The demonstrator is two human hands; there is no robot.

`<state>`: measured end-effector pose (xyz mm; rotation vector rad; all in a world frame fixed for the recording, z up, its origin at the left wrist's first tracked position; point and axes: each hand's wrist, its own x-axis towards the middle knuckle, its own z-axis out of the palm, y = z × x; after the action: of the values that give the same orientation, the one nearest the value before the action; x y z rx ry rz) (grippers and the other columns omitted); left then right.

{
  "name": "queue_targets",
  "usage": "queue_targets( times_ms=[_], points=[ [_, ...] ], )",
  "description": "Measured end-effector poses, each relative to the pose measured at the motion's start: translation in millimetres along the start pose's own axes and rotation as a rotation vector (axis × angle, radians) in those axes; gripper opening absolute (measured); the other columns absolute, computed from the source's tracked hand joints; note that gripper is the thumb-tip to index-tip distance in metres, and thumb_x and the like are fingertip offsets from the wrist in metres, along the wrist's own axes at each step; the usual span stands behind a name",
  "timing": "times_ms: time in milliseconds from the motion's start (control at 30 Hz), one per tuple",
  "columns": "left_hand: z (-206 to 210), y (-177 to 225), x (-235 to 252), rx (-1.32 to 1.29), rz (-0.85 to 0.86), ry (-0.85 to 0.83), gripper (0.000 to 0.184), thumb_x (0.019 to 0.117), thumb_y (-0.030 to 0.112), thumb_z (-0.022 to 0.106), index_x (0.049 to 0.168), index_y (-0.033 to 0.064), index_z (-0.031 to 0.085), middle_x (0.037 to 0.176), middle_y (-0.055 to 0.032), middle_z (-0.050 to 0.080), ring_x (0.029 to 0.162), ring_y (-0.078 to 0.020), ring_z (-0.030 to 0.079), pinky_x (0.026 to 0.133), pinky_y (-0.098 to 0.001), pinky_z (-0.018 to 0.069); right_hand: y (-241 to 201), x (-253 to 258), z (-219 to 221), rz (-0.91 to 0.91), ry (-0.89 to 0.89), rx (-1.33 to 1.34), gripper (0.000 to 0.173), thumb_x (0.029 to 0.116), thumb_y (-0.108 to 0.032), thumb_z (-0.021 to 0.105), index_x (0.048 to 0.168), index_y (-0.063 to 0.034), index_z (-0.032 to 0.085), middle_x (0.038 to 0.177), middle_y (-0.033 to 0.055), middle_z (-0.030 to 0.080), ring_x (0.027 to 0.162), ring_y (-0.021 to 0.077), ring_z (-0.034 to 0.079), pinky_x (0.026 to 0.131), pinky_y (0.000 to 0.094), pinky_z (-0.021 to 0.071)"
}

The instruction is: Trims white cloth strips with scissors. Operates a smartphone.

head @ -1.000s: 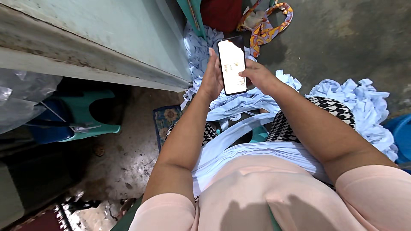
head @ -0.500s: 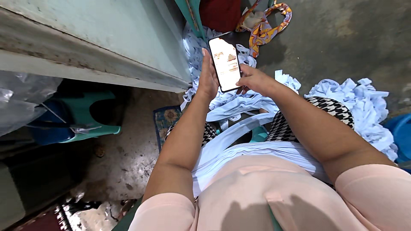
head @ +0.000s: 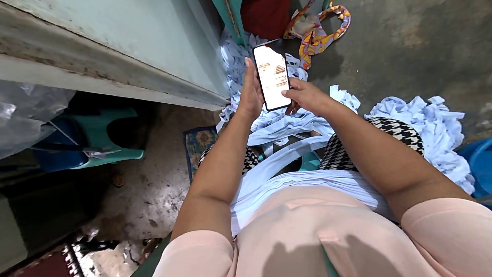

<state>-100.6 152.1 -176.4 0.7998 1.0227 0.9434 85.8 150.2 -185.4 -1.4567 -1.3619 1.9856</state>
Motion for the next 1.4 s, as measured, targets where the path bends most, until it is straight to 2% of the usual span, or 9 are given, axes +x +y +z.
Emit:
queue_targets(
  times_ms=[100,333,500,867,1400],
  points=[
    [0.4,0.1,-0.1,-0.003,0.005,-0.005,0.086,0.1009,0.067,-0.002,0.156,0.0102,0.033,0.142,-0.0121,0.058,0.125,-0.0242,0.061,0.105,-0.0462,0.0514,-0.2,0.4,-0.3,0.01,0.002,-0.003,0.03,0.1107,-0.018,0.042,0.137,-0.0091,0.051,0.112,0.0159,0.068,0.075,0.0243,0.071,0.064,0.0388,0.0609],
    [-0.8,-0.4,0.4,-0.004,-0.003,-0.012,0.085,0.101,0.066,-0.003,0.158,0.0123,0.03,0.146,-0.0122,0.055,0.128,-0.0248,0.059,0.105,-0.0477,0.0509,-1.2,-0.7,0.7,0.013,0.018,-0.013,0.033,0.1074,-0.01,0.044,0.139,-0.0094,0.051,0.113,0.0161,0.068,0.076,0.0246,0.072,0.065,0.04,0.0613],
    [-1.7,-0.6,0.7,-0.016,-0.003,-0.024,0.085,0.1006,0.067,-0.003,0.159,0.0126,0.027,0.147,-0.0123,0.054,0.129,-0.0255,0.058,0.106,-0.0487,0.0503,-2.9,-1.0,1.1,0.02,0.015,-0.02,0.034,0.107,-0.009,0.043,0.14,-0.0087,0.051,0.114,0.0162,0.069,0.076,0.0245,0.072,0.065,0.0399,0.0613],
    [-1.3,0.2,0.5,-0.042,-0.022,-0.012,0.085,0.1011,0.067,-0.001,0.157,0.0121,0.031,0.144,-0.0123,0.057,0.127,-0.0253,0.06,0.105,-0.0477,0.0511,-2.5,-1.2,1.4,0.023,0.018,-0.003,0.034,0.1064,-0.008,0.044,0.139,-0.0091,0.051,0.113,0.0157,0.069,0.075,0.0242,0.072,0.064,0.0388,0.0612],
    [-1.7,0.0,1.1,-0.049,-0.023,-0.033,0.086,0.1007,0.068,-0.001,0.157,0.0112,0.031,0.142,-0.0132,0.058,0.125,-0.0255,0.061,0.104,-0.0475,0.0522,-2.7,-1.7,1.6,0.029,0.029,-0.019,0.034,0.1052,-0.008,0.044,0.138,-0.0083,0.052,0.113,0.0159,0.069,0.076,0.0243,0.072,0.065,0.0397,0.0616]
  ],
)
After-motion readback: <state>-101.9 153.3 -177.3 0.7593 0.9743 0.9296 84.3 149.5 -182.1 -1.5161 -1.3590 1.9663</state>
